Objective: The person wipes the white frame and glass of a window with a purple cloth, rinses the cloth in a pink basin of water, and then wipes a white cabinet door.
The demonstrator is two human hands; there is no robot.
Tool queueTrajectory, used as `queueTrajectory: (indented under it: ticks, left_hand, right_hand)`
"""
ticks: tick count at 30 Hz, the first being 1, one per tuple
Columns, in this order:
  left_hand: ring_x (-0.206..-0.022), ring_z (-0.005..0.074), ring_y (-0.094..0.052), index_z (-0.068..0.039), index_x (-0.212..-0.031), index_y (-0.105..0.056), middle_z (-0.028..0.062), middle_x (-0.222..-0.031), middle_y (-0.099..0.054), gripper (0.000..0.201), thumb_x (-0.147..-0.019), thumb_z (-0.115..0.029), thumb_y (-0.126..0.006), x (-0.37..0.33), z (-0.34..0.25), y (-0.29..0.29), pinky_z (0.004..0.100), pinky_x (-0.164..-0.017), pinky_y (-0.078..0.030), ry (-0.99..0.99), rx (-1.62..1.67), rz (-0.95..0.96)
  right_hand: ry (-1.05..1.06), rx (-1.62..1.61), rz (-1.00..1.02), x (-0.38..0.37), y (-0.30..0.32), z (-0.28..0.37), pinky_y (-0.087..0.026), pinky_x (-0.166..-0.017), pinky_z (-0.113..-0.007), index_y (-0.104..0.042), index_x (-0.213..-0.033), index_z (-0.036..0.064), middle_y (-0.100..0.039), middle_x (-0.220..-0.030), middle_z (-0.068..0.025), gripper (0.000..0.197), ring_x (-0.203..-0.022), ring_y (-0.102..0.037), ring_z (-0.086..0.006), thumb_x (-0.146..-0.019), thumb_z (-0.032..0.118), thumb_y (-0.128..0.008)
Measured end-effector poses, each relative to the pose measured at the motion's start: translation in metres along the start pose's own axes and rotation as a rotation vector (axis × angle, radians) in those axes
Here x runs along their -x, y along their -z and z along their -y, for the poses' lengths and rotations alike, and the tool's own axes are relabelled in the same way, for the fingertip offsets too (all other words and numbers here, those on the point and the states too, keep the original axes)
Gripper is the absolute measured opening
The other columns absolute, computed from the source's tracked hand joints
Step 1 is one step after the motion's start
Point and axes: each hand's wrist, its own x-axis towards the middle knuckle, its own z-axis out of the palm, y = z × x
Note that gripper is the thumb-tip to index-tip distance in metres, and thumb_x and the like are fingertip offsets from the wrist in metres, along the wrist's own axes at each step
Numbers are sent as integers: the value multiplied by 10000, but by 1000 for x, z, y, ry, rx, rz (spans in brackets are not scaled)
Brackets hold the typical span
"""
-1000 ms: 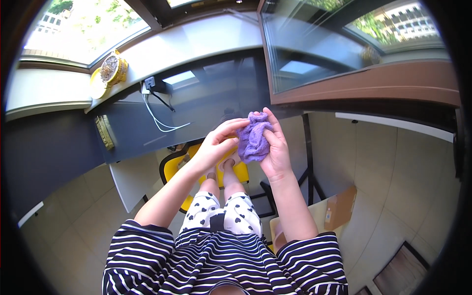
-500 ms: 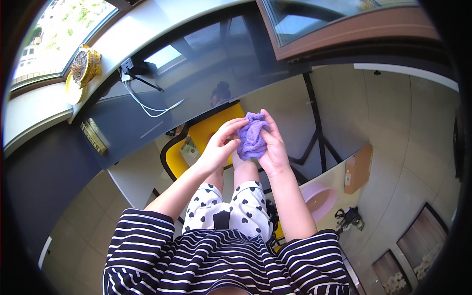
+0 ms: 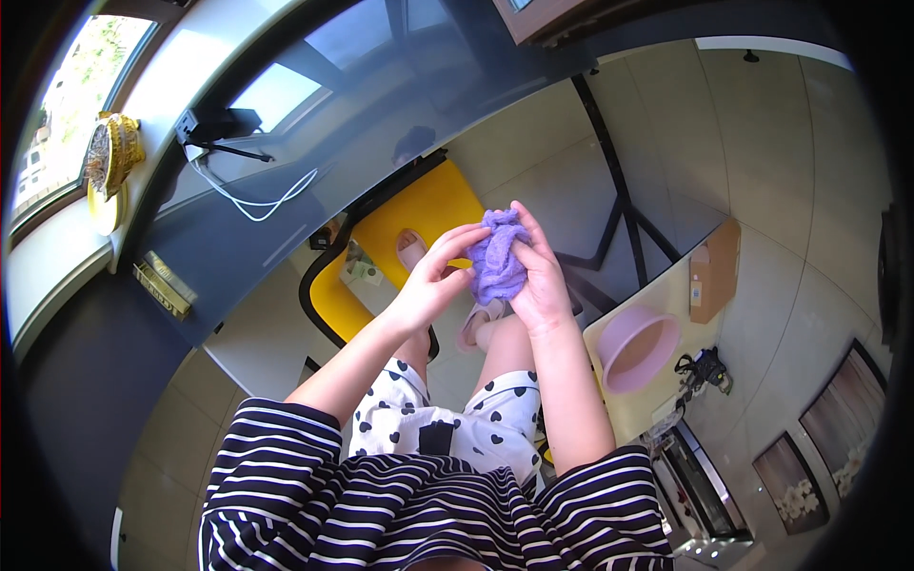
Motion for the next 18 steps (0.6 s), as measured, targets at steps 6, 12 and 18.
queueTrajectory:
  ticks: [6, 12, 18]
  left_hand:
    - [-1220, 207, -465, -67, -1269, -572, 103, -1342, -468, 450, -827, -6, -511, -31, 30, 9, 306, -989, -393, 78, 70, 46]
    - [-1098, 158, -480, -53, -1222, -573, 56, -1192, -489, 386, -846, -18, -497, -59, 78, 30, 280, -945, -386, 82, -29, 45]
    - [-1023, 132, -513, -58, -1236, -551, 41, -1141, -521, 377, -862, -22, -527, -68, 159, 89, 286, -922, -413, 79, -149, 3]
  right_hand:
    - [22, 31, -48, -23, 28, -6, -442, -1029, -366, -419, -1402, 74, -524, -1297, -153, 434, -1196, -532, -233, -973, 9, -445]
    - [-32, 10, -81, -67, 63, -34, -465, -997, -369, -436, -1382, 81, -544, -1268, -151, 410, -1164, -552, -237, -977, 25, -442]
    - [-114, 55, -36, -132, 88, -98, -499, -945, -368, -438, -1356, 81, -550, -1241, -151, 411, -1116, -577, -233, -954, -7, -459]
